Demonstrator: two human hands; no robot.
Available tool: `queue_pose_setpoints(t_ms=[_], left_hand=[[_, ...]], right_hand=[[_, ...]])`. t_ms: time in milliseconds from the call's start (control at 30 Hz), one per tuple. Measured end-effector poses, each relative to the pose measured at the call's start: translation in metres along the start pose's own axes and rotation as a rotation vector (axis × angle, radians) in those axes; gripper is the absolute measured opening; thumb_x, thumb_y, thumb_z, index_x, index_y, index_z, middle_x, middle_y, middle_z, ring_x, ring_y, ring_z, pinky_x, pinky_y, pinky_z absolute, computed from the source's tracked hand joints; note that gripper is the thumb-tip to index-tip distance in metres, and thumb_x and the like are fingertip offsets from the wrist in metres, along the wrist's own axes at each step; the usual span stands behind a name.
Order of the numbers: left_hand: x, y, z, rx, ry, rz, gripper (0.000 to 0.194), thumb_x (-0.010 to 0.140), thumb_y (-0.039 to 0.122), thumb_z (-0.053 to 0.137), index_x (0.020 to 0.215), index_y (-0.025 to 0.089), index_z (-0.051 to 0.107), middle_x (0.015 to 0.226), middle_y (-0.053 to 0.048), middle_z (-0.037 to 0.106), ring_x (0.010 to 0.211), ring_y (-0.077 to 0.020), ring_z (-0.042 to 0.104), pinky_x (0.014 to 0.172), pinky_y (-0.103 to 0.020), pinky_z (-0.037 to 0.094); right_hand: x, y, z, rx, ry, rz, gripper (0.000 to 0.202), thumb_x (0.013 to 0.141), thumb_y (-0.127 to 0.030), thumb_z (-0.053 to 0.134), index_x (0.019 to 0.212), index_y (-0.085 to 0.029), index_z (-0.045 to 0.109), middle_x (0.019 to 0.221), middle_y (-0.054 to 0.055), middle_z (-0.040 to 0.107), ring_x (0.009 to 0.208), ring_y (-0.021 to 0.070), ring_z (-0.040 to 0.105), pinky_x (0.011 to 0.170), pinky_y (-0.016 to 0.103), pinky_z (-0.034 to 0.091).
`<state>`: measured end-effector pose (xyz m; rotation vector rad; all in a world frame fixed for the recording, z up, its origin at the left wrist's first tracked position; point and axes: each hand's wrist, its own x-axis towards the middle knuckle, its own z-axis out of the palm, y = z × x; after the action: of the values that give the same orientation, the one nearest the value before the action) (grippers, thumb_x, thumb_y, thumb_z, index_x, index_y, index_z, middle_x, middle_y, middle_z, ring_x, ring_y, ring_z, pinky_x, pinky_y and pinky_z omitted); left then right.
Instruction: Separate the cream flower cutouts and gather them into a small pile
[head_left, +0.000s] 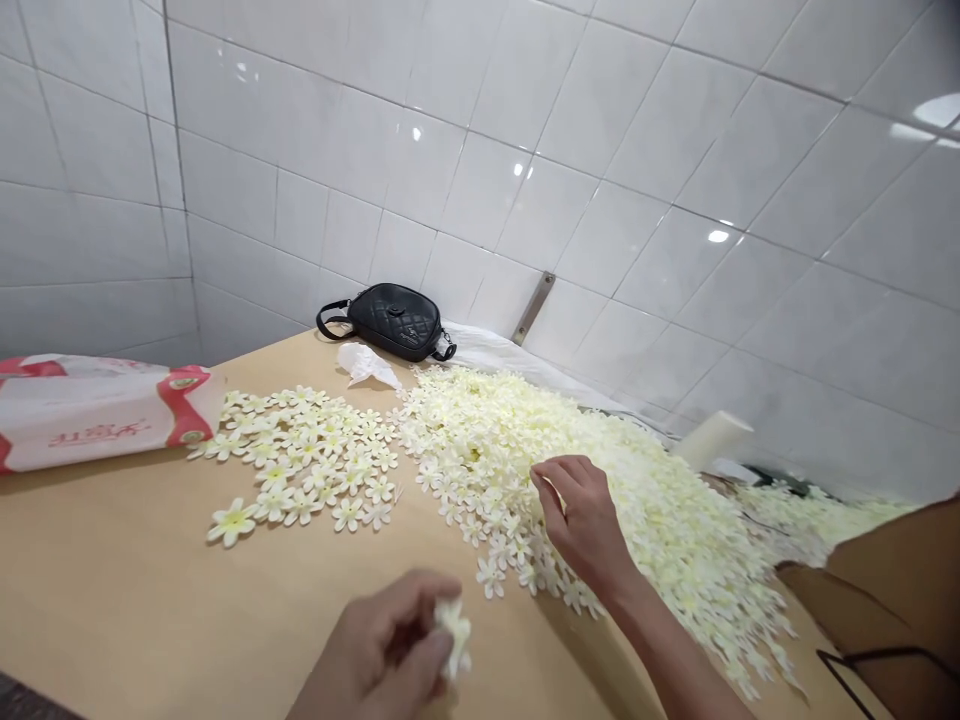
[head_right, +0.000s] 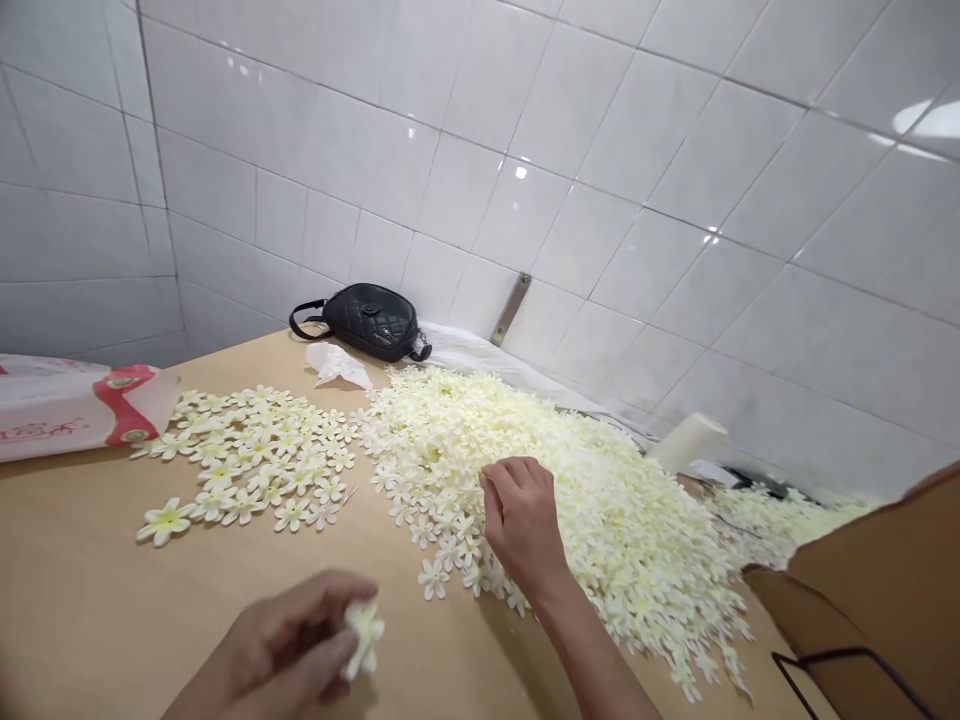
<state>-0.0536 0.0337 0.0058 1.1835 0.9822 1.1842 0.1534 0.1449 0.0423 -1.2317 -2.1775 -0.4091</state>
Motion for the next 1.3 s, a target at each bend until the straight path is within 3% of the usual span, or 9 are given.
queue_pose_setpoints(t_ms=[100, 167, 300, 433, 633, 733, 900, 1100, 1300], left_hand=[[0.036, 0.028, 0.021, -0.052, -0.085, -0.017, 0.022, 0.069, 0.026, 0.054, 0.089, 0.016, 0.055, 0.053, 0.004, 0.044, 0.052, -0.0100, 0.049, 0.055, -0.022, 0.041], [0.063, 0.033, 0.039, -0.065, -0.124, -0.039, 0.015, 0.068, 0.021, 0.054, 0.081, 0.015, 0.053, 0.050, 0.005, 0.045, 0.048, -0.0100, 0.049, 0.053, -0.023, 0.041], [0.098, 0.018, 0.075, -0.114, -0.129, -0.087, 0.009, 0.067, 0.021, 0.054, 0.071, 0.015, 0.049, 0.048, 0.005, 0.047, 0.043, -0.0102, 0.049, 0.047, -0.023, 0.040], [0.107, 0.003, 0.093, -0.137, -0.126, -0.100, 0.011, 0.066, 0.024, 0.057, 0.068, 0.014, 0.051, 0.048, 0.004, 0.049, 0.044, -0.0097, 0.050, 0.048, -0.022, 0.040], [0.115, -0.002, 0.099, -0.219, -0.163, -0.146, 0.015, 0.064, 0.026, 0.062, 0.068, 0.011, 0.059, 0.060, 0.000, 0.058, 0.050, -0.0081, 0.051, 0.056, -0.023, 0.043], [0.118, -0.005, 0.100, -0.202, -0.163, -0.147, 0.016, 0.064, 0.024, 0.063, 0.072, 0.012, 0.061, 0.060, -0.001, 0.059, 0.052, -0.0089, 0.053, 0.059, -0.024, 0.044], [0.116, -0.011, 0.097, -0.210, -0.190, -0.134, 0.016, 0.065, 0.021, 0.063, 0.077, 0.011, 0.061, 0.063, -0.002, 0.059, 0.058, -0.0099, 0.055, 0.063, -0.025, 0.044], [0.114, -0.012, 0.092, -0.217, -0.175, -0.192, 0.024, 0.059, 0.011, 0.064, 0.082, 0.014, 0.058, 0.066, 0.002, 0.054, 0.052, -0.0069, 0.053, 0.055, -0.022, 0.042], [0.113, -0.009, 0.092, -0.227, -0.180, -0.219, 0.024, 0.058, 0.011, 0.062, 0.081, 0.014, 0.056, 0.064, 0.004, 0.049, 0.053, -0.0102, 0.057, 0.053, -0.024, 0.042]], right_hand=[[-0.021, -0.001, -0.013, 0.236, 0.027, 0.170, 0.017, 0.082, -0.024, 0.043, 0.074, -0.018, 0.057, 0.075, 0.005, 0.058, 0.077, 0.0184, 0.051, 0.071, 0.032, 0.038], [-0.028, 0.000, -0.022, 0.384, 0.034, 0.317, 0.018, 0.082, -0.028, 0.044, 0.074, -0.018, 0.057, 0.074, 0.004, 0.059, 0.074, 0.0177, 0.052, 0.068, 0.030, 0.040], [-0.035, 0.005, -0.034, 0.587, 0.019, 0.494, 0.021, 0.081, -0.033, 0.046, 0.072, -0.017, 0.057, 0.070, 0.003, 0.059, 0.070, 0.0162, 0.053, 0.064, 0.027, 0.041], [-0.042, 0.009, -0.032, 0.702, 0.036, 0.487, 0.019, 0.080, -0.031, 0.047, 0.074, -0.016, 0.058, 0.067, 0.001, 0.058, 0.066, 0.0144, 0.053, 0.062, 0.025, 0.042], [-0.053, 0.009, -0.022, 0.636, 0.048, 0.401, 0.013, 0.079, -0.022, 0.049, 0.081, -0.017, 0.060, 0.075, 0.003, 0.059, 0.069, 0.0140, 0.054, 0.063, 0.025, 0.041], [-0.056, 0.014, -0.022, 0.583, 0.053, 0.432, 0.012, 0.078, -0.021, 0.048, 0.076, -0.017, 0.060, 0.072, 0.002, 0.058, 0.066, 0.0136, 0.052, 0.061, 0.025, 0.040], [-0.059, 0.021, -0.022, 0.614, -0.054, 0.471, 0.017, 0.080, -0.022, 0.044, 0.073, -0.018, 0.060, 0.068, 0.002, 0.058, 0.063, 0.0132, 0.052, 0.059, 0.024, 0.041], [-0.061, 0.020, -0.014, 0.634, -0.088, 0.427, 0.022, 0.081, -0.018, 0.040, 0.075, -0.018, 0.061, 0.069, 0.002, 0.057, 0.063, 0.0124, 0.050, 0.059, 0.024, 0.039], [-0.060, 0.016, -0.012, 0.576, -0.120, 0.464, 0.019, 0.081, -0.018, 0.039, 0.071, -0.018, 0.055, 0.062, -0.001, 0.051, 0.057, 0.0105, 0.045, 0.054, 0.022, 0.035]])
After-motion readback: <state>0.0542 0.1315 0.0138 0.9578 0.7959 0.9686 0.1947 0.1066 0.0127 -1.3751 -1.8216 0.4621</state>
